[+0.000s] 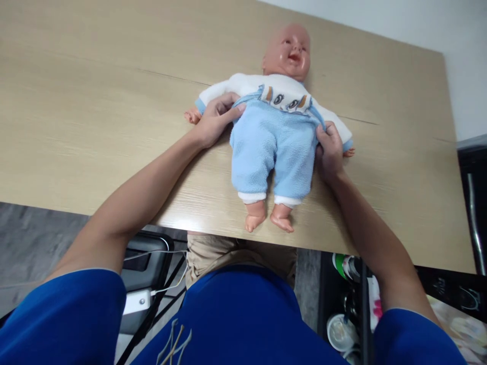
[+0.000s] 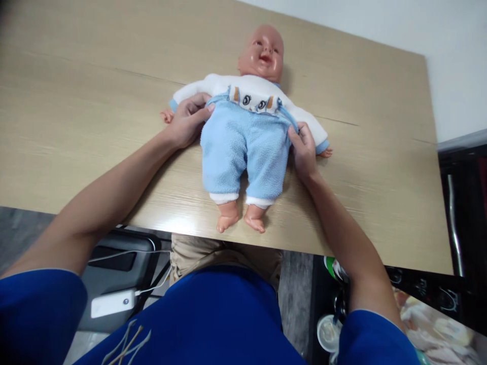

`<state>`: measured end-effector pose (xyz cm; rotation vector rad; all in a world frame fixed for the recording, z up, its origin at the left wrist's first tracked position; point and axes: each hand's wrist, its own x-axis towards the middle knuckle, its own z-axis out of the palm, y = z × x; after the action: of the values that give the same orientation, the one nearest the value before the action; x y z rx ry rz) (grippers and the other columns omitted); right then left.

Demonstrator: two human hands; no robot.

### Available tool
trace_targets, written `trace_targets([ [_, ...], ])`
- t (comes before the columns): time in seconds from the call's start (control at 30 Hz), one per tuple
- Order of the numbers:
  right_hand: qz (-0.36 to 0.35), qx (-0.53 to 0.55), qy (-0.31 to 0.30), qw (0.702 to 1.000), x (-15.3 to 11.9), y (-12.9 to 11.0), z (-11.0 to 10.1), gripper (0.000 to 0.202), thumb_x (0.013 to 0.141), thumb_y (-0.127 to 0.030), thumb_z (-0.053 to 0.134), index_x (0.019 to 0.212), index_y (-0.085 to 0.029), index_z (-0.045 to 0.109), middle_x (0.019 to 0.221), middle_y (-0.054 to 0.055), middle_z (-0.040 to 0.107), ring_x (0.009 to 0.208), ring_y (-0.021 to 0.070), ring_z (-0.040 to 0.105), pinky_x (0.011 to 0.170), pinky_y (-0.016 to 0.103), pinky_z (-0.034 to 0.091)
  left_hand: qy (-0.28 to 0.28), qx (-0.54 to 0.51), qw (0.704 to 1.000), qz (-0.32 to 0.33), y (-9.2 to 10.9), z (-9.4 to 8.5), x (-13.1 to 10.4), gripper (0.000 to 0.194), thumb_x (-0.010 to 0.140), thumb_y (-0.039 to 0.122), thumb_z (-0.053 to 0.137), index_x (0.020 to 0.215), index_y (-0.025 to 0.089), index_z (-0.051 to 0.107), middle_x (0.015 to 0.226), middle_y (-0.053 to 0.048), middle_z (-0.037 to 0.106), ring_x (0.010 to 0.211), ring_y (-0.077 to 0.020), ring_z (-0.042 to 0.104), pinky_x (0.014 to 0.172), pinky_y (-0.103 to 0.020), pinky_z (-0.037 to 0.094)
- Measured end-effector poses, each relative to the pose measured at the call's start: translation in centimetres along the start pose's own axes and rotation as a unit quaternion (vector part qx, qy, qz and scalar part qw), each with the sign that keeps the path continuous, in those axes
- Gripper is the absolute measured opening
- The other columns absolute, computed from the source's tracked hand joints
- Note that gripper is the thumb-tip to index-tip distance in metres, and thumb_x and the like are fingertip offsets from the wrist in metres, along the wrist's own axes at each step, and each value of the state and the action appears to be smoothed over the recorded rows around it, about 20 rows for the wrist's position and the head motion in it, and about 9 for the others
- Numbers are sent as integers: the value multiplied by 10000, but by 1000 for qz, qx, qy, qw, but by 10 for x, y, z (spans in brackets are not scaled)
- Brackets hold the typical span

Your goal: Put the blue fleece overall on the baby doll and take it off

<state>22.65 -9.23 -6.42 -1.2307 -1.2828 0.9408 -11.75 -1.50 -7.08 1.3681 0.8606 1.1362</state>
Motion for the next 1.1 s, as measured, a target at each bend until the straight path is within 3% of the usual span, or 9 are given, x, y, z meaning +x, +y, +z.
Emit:
trace_targets([
  [0.2, -52, -16, 8, 999, -10, -9, 1, 398, 962, -756, 850, 975, -397, 679, 859, 7, 628, 899, 309, 646, 874, 519, 593, 45, 2, 999, 14, 6, 6, -1, 535, 1002, 737, 888, 914, 274, 635, 981, -54, 704, 1116, -304, 794, 872, -407, 628],
  [0.43, -31, 70, 27, 997, 5, -10, 16, 402, 985, -779, 796, 1059, -411, 650, 1145, 38, 791, 1182, 343, 725, 1011, 552, 634, 17, -15, 1000, 22, 1, 12, 0, 511, 1031, 805, 815, 990, 321, 659, 896, -49, 684, 1312, -362, 690, 1033, -505, 571],
  [0.57, 4, 32, 13, 999, 6, 0, 8, 469, 942, -786, 859, 1060, -373, 672, 970, 20, 732, 979, 301, 714, 895, 481, 643, -15, -14, 1000, 4, 5, 9, 0, 537, 999, 814, 862, 947, 330, 636, 830, -49, 642, 1387, -395, 643, 1106, -556, 528],
  [0.67, -25, -95, 7, 995, -2, 2, -5, 516, 983, -821, 821, 904, -339, 655, 810, -10, 606, 834, 254, 622, 835, 428, 626, -32, 1, 999, -19, 16, 4, -4, 457, 1050, 656, 896, 917, 314, 622, 806, -42, 613, 1403, -388, 609, 1158, -536, 482],
  [0.73, -35, -135, -3, 990, -6, 0, -8, 564, 1004, -854, 780, 856, -325, 655, 814, -5, 607, 847, 251, 614, 863, 437, 641, -23, 17, 999, -32, 23, 2, -7, 437, 1067, 562, 913, 904, 297, 605, 799, -35, 601, 1408, -379, 586, 1190, -514, 451],
  [0.8, -9, -80, -11, 997, -9, -3, -3, 548, 975, -855, 814, 908, -324, 697, 906, 10, 703, 950, 271, 688, 974, 482, 667, -17, 33, 999, -37, 24, 4, -10, 432, 1077, 547, 909, 919, 286, 603, 804, -31, 597, 1396, -368, 574, 1205, -499, 438],
  [0.9, 46, 53, -6, 998, -11, -7, 13, 496, 946, -832, 838, 1061, -358, 745, 1156, 24, 837, 1206, 305, 783, 1174, 538, 647, -14, 12, 1000, -18, 16, 13, -12, 434, 1097, 656, 845, 979, 294, 638, 841, -35, 620, 1341, -337, 587, 1152, -468, 479],
  [1.0, 86, 122, 11, 989, -11, -8, 27, 480, 954, -848, 787, 1108, -394, 753, 1299, 17, 866, 1407, 319, 759, 1224, 556, 629, 17, -43, 999, 4, 4, 26, -12, 524, 1076, 801, 781, 1021, 300, 638, 919, -33, 652, 1278, -313, 652, 1012, -433, 543],
  [1.1, 81, 114, 14, 990, -8, -8, 30, 489, 927, -913, 740, 1130, -468, 751, 1363, -40, 880, 1557, 327, 656, 1206, 568, 596, 36, -51, 998, 7, 0, 35, -11, 611, 1043, 865, 769, 1039, 276, 608, 975, -32, 641, 1196, -307, 722, 918, -415, 561],
])
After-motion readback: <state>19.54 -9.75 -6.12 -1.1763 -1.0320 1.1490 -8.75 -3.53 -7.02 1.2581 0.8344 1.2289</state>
